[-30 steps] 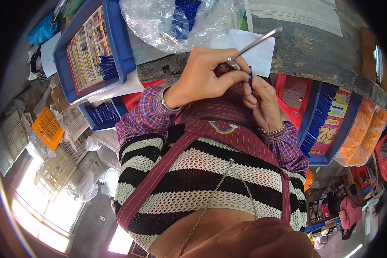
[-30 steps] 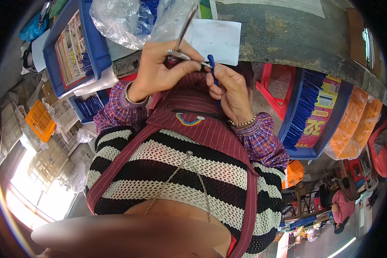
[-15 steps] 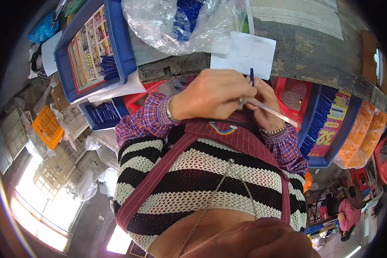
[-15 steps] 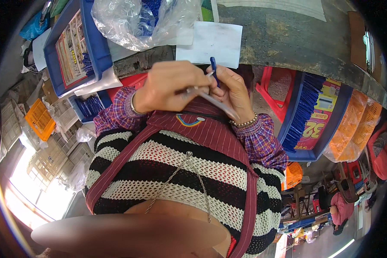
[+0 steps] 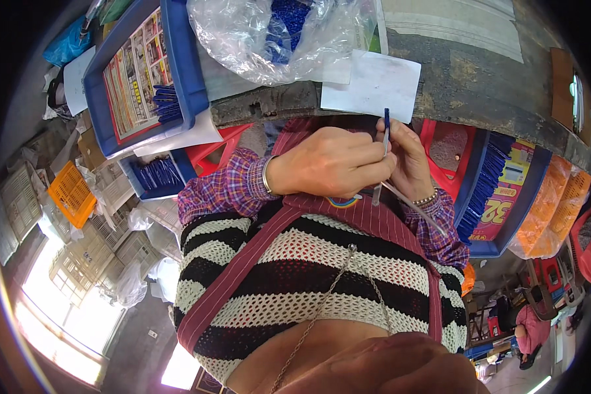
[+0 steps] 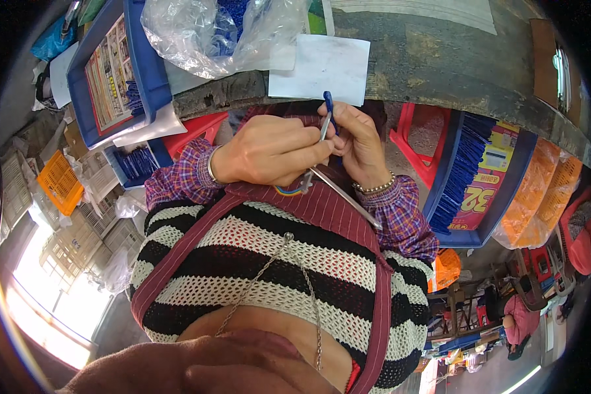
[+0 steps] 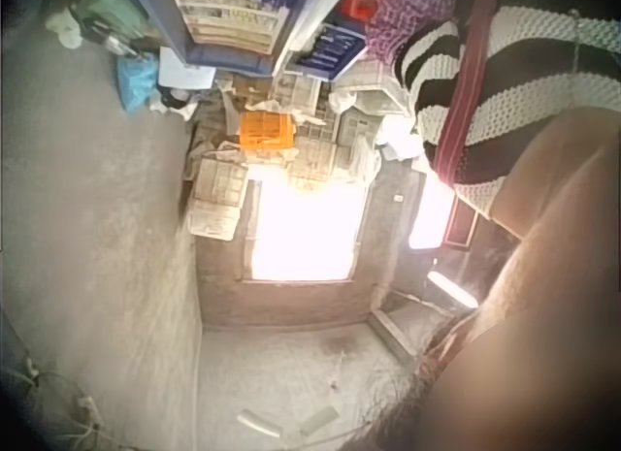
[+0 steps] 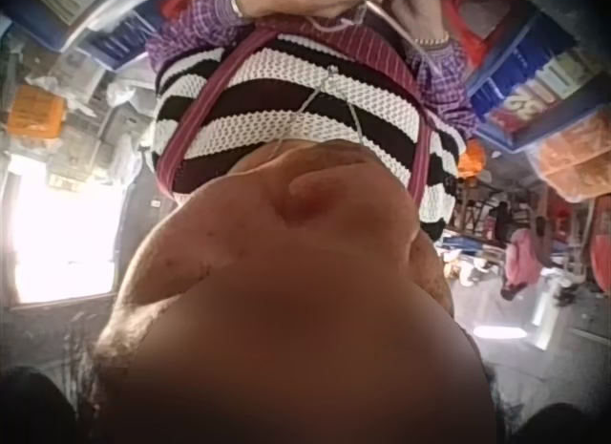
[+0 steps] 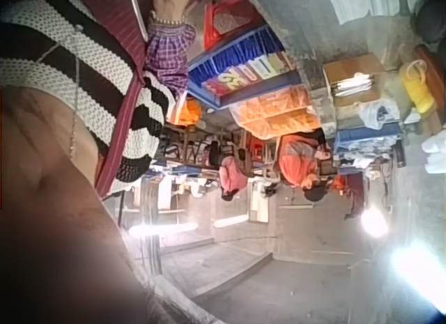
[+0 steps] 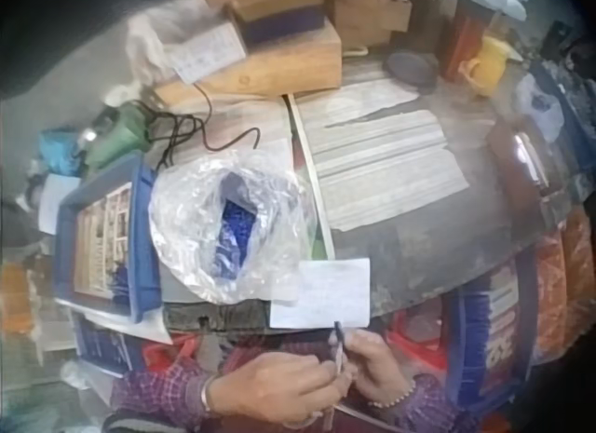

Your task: Assembling small plastic pen components, specifically fitting clips onto barrels using a small metal tool.

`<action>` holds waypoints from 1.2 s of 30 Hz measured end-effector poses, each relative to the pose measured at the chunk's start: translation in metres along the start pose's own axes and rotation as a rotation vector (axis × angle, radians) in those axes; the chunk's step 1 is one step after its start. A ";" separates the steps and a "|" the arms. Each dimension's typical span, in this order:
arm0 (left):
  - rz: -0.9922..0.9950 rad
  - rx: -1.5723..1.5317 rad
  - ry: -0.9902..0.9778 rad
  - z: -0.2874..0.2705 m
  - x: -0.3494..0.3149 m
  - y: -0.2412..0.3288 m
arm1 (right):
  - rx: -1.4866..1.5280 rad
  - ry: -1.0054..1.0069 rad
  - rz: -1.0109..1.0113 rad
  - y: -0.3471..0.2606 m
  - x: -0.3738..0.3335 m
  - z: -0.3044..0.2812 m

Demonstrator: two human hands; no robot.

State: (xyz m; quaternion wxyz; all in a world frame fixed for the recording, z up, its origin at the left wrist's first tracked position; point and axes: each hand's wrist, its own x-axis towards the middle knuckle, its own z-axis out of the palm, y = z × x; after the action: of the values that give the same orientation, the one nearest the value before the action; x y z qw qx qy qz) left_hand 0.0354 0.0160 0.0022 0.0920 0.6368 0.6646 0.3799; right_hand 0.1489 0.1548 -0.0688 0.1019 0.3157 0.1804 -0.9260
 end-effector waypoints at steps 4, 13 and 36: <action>0.087 0.043 0.019 0.012 0.000 0.005 | -0.044 -0.101 0.013 -0.004 0.000 -0.002; 0.145 0.078 -0.024 0.017 0.002 0.009 | -0.091 -0.161 0.043 -0.009 0.001 -0.006; -0.374 -0.315 0.072 -0.012 0.013 -0.011 | -0.076 -0.190 0.095 -0.009 0.001 -0.016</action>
State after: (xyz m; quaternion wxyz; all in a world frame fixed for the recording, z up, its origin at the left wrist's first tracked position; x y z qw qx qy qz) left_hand 0.0174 0.0244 0.0081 0.2352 0.4666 0.7063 0.4776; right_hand 0.1536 0.1688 -0.0788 0.1743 0.2308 0.1897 -0.9383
